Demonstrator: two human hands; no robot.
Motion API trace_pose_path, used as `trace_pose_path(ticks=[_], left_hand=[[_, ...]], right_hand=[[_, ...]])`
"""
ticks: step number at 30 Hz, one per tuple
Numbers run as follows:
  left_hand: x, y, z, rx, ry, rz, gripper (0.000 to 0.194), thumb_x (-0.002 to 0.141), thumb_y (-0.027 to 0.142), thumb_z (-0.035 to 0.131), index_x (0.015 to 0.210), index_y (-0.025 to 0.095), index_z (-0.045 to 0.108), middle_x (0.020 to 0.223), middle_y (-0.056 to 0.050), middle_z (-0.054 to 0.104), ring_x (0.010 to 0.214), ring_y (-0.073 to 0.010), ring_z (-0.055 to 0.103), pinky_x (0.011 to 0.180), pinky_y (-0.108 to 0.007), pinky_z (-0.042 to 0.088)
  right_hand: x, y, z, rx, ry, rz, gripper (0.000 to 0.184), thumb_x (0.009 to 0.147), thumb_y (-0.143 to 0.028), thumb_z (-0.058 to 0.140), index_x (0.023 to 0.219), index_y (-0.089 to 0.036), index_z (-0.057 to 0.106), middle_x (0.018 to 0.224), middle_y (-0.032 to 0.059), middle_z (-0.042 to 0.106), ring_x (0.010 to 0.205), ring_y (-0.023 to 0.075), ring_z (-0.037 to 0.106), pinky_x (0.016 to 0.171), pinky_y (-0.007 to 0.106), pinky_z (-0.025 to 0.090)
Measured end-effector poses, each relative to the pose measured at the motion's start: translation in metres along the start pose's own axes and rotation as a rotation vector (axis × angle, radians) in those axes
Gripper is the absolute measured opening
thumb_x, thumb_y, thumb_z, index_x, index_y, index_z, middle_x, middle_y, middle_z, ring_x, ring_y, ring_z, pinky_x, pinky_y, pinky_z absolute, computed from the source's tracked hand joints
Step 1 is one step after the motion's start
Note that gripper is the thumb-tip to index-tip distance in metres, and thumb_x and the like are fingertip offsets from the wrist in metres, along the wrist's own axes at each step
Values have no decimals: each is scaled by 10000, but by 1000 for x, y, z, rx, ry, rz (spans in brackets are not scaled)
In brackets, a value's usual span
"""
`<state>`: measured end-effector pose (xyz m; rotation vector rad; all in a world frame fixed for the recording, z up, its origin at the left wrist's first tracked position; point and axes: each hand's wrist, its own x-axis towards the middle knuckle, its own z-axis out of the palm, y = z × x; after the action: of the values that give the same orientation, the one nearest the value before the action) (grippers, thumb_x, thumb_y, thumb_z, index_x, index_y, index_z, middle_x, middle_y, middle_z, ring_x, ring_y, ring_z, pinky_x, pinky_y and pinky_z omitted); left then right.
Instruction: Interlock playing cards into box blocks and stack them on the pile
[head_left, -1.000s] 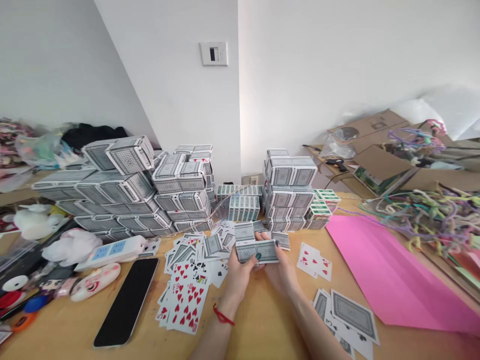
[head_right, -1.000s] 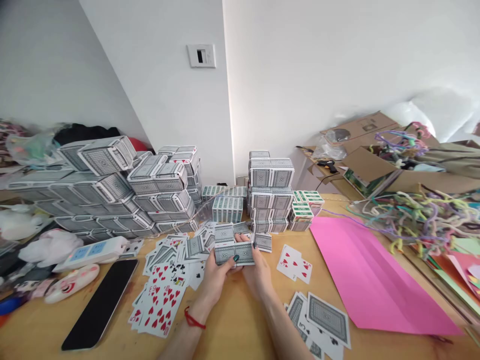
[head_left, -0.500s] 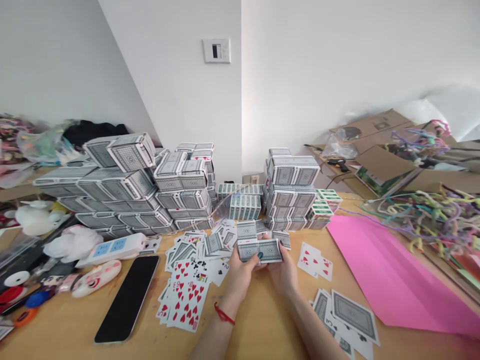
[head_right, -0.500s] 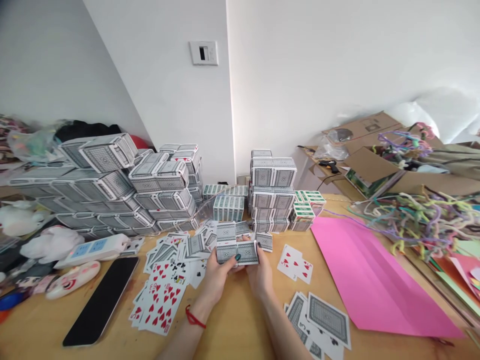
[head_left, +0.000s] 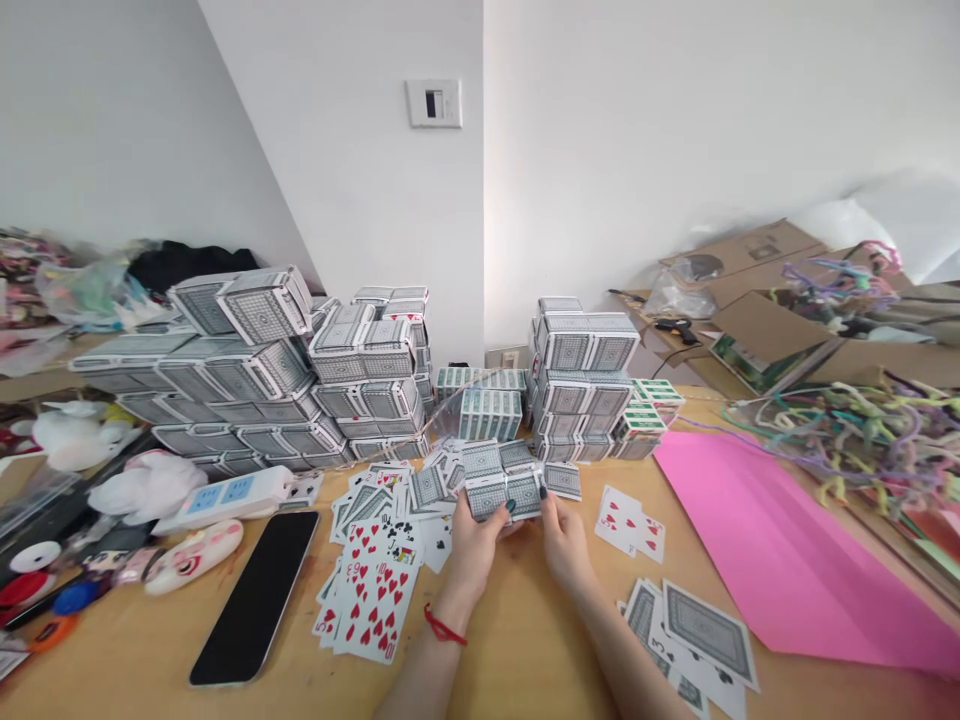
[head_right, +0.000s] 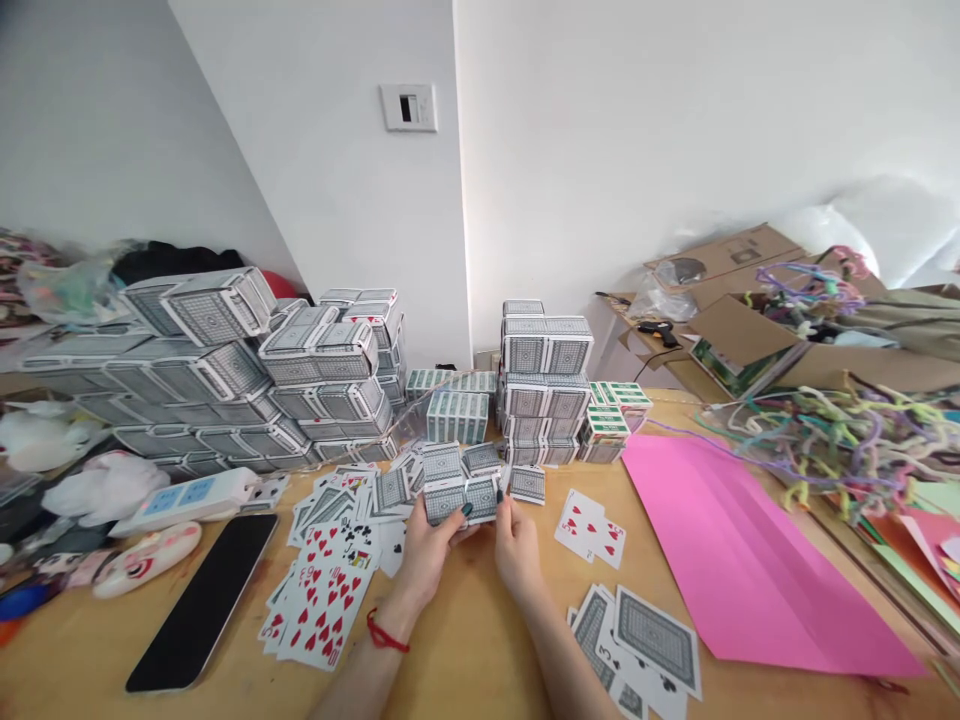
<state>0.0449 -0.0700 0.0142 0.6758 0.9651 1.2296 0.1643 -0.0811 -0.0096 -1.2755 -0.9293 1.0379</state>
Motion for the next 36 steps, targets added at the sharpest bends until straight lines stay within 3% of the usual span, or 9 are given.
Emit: trace_pose_path(ticks=[4, 9, 11, 17, 20, 27, 30, 33, 36], left_hand=[[2, 2, -1, 8, -7, 2, 599, 620, 186, 695, 1159, 235, 438, 1090, -84, 608, 948, -231, 601, 754, -364, 530], [1, 1, 0, 46, -47, -20, 525, 606, 197, 705, 1085, 208, 490, 1089, -92, 608, 938, -240, 603, 732, -366, 538], [1, -1, 1, 66, -59, -5, 510, 603, 195, 704, 1072, 204, 504, 1093, -92, 607, 947, -245, 599, 740, -374, 534], [1, -5, 0, 120, 25, 77, 486, 573, 168, 707, 1031, 197, 548, 1001, -87, 652, 963, -240, 595, 829, -367, 485], [3, -5, 0, 142, 27, 92, 489, 573, 185, 707, 1037, 193, 549, 979, -83, 655, 910, -235, 615, 805, -369, 498], [11, 4, -10, 25, 68, 70, 436, 614, 216, 687, 1022, 197, 536, 993, -58, 646, 901, -215, 614, 745, -336, 525], [17, 12, -20, -132, 123, 94, 388, 622, 203, 669, 985, 216, 533, 970, -28, 651, 852, -188, 626, 722, -332, 529], [23, 18, -29, -224, 160, 108, 312, 608, 180, 667, 897, 205, 552, 872, -4, 661, 751, -152, 635, 704, -329, 527], [27, 21, -34, -255, 173, 100, 289, 589, 166, 677, 850, 201, 557, 812, 10, 657, 700, -145, 632, 688, -341, 526]], right_hand=[[2, -4, -2, -31, 0, -1, 412, 735, -540, 489, 641, -157, 609, 645, 39, 629, 659, 202, 545, 609, 283, 427], [4, -9, -2, 153, 4, 36, 338, 720, -466, 568, 924, -207, 641, 941, 37, 649, 944, 226, 530, 833, 318, 396], [5, -9, -2, 141, 11, 31, 342, 725, -460, 565, 960, -220, 634, 977, 31, 642, 959, 223, 525, 883, 332, 366], [5, -3, 0, 4, 70, -40, 335, 726, -485, 540, 858, -198, 648, 829, 39, 662, 813, 227, 546, 804, 336, 402], [4, -3, 1, -60, 118, -65, 373, 728, -493, 529, 912, -188, 640, 867, 45, 659, 856, 236, 541, 798, 332, 401], [7, -4, -4, -43, 47, -61, 402, 771, -507, 457, 886, -172, 647, 861, 60, 659, 809, 238, 554, 739, 336, 413], [9, -2, -7, -164, 89, -147, 357, 749, -488, 505, 916, -210, 654, 920, 70, 652, 874, 255, 537, 803, 382, 389], [11, 1, -9, -373, 44, -280, 280, 696, -424, 603, 915, -259, 659, 972, 65, 639, 952, 271, 478, 883, 442, 324], [12, 7, -7, -490, -3, -321, 345, 656, -373, 657, 989, -290, 633, 1107, 47, 598, 1015, 291, 415, 908, 482, 274]])
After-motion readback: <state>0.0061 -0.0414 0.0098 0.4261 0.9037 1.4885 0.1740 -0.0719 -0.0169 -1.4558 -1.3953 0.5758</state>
